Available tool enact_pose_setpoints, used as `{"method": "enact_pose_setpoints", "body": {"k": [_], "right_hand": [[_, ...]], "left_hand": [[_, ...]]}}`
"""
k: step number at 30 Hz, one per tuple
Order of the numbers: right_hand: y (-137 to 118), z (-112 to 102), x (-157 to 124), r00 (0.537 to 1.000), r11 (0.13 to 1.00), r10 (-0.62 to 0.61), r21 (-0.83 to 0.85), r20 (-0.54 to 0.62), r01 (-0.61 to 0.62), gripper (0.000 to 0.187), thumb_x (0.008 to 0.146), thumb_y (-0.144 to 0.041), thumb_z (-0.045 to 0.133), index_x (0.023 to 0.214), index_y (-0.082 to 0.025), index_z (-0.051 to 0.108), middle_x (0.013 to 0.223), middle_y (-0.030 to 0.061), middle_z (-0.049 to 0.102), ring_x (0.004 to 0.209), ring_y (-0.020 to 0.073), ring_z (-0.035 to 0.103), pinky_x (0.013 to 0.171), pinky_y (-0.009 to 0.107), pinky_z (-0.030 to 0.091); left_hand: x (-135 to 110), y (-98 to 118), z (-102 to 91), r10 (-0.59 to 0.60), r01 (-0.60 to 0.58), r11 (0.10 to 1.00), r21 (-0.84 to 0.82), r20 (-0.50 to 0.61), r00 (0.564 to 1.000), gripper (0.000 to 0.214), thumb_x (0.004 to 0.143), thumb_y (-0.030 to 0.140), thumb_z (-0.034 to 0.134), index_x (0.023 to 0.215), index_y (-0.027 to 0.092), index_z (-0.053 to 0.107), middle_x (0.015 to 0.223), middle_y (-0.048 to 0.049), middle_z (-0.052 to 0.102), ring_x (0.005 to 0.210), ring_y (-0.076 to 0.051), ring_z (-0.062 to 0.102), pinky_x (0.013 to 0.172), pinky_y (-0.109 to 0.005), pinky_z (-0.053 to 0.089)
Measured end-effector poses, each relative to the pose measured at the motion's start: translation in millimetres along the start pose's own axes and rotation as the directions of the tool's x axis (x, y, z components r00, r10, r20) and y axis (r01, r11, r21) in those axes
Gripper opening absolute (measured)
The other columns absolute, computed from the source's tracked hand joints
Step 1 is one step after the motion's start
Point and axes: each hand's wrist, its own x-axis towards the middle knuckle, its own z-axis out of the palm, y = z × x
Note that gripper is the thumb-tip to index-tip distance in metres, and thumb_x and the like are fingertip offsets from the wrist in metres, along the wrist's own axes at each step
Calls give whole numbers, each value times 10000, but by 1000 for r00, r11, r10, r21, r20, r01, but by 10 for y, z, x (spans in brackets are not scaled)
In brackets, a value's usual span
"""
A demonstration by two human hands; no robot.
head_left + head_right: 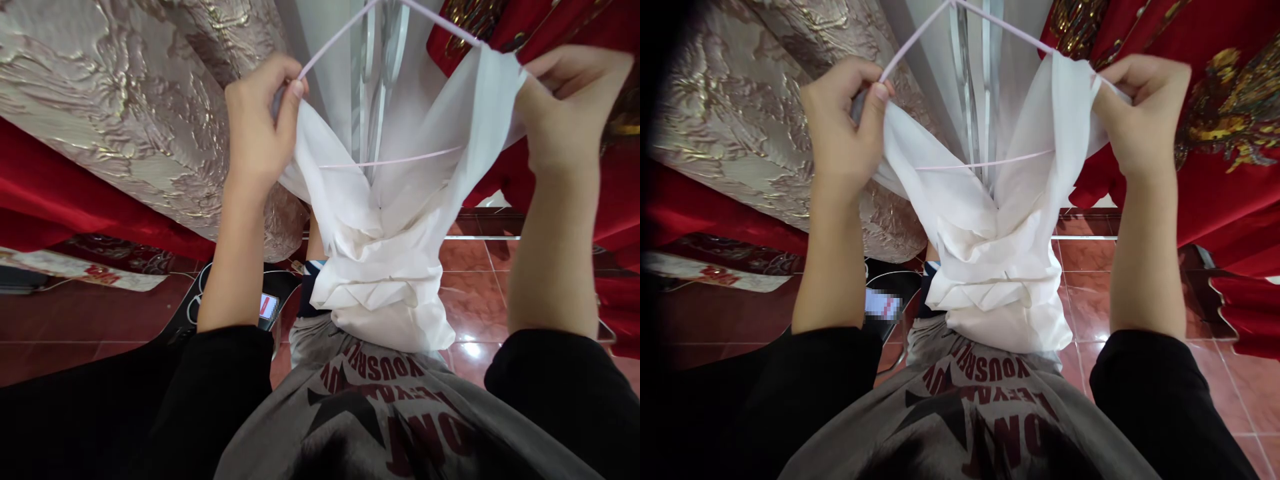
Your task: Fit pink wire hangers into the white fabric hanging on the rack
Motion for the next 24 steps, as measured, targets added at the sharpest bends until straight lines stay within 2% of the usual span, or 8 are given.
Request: {"method": "enact_pose_setpoints", "body": {"k": [4, 8, 11, 13, 15, 19, 21, 24], "right_hand": [[-413, 20, 44, 977, 976, -73, -188, 201, 111, 168, 888, -346, 652, 884, -198, 731, 867, 64, 667, 765, 123, 588, 684, 290, 396], [-448, 39, -5, 964, 872, -111, -441, 242, 211, 240, 804, -120, 602, 991, -225, 710, 976, 43, 661, 951, 180, 598, 861, 326, 475], [-350, 79, -149, 969, 886, -248, -407, -9, 223, 319, 787, -77, 584, 1040, -246, 682, 1065, 30, 640, 1013, 188, 594, 917, 320, 489], [-319, 163, -284, 923, 918, -312, -323, -224, 231, 224, 852, -122, 538, 989, -242, 668, 1015, 37, 634, 950, 166, 603, 873, 308, 495], [-332, 313, -416, 897, 925, -355, -240, -263, 296, 162, 919, -208, 499, 925, -226, 659, 911, 51, 624, 885, 159, 602, 856, 324, 494], [-360, 759, -554, 948, 954, -253, -116, 193, 278, 217, 937, -414, 543, 1041, -268, 664, 1059, 44, 665, 1038, 206, 596, 1010, 419, 467], [-313, 977, -566, 890, 974, -122, -119, 440, 193, 262, 931, -469, 549, 1112, -312, 655, 1151, 16, 665, 1089, 218, 578, 1085, 470, 414], [-197, 1193, -612, 864, 973, -3, -196, 504, 118, 300, 978, -478, 451, 1098, -317, 674, 1059, 17, 687, 980, 208, 566, 1060, 512, 379]], "left_hand": [[3, 19, -24, 16, -16, 1000, 1, 54, 998, 298, 1031, 373, 464, 938, 175, 666, 801, -55, 602, 733, -201, 575, 681, -315, 410], [0, 27, -27, 7, -7, 1000, 7, 17, 1000, 336, 1032, 404, 461, 912, 173, 672, 777, -48, 588, 708, -194, 564, 667, -308, 394], [-8, 11, -6, 17, -18, 999, 27, 17, 1000, 318, 1036, 384, 457, 928, 168, 664, 803, -55, 600, 734, -201, 576, 682, -311, 398], [-14, -2, 20, 36, -36, 999, 37, 21, 999, 301, 1036, 367, 454, 927, 167, 652, 808, -57, 601, 737, -203, 580, 684, -312, 403], [-20, -9, 56, 42, -42, 999, 34, 12, 999, 293, 1032, 359, 458, 910, 168, 644, 795, -54, 596, 730, -201, 581, 681, -310, 406], [-42, -12, 134, 16, -15, 1000, 25, -49, 999, 310, 1029, 377, 451, 880, 181, 640, 760, -52, 593, 700, -201, 581, 657, -321, 402], [-74, -1, 155, -4, 6, 999, 37, -62, 998, 307, 1032, 411, 451, 906, 200, 635, 795, -62, 621, 734, -214, 597, 682, -340, 423], [-192, 73, 158, -84, 87, 994, 66, -49, 995, 278, 1000, 507, 521, 1060, 252, 616, 987, -87, 657, 930, -253, 617, 840, -391, 462]]}}
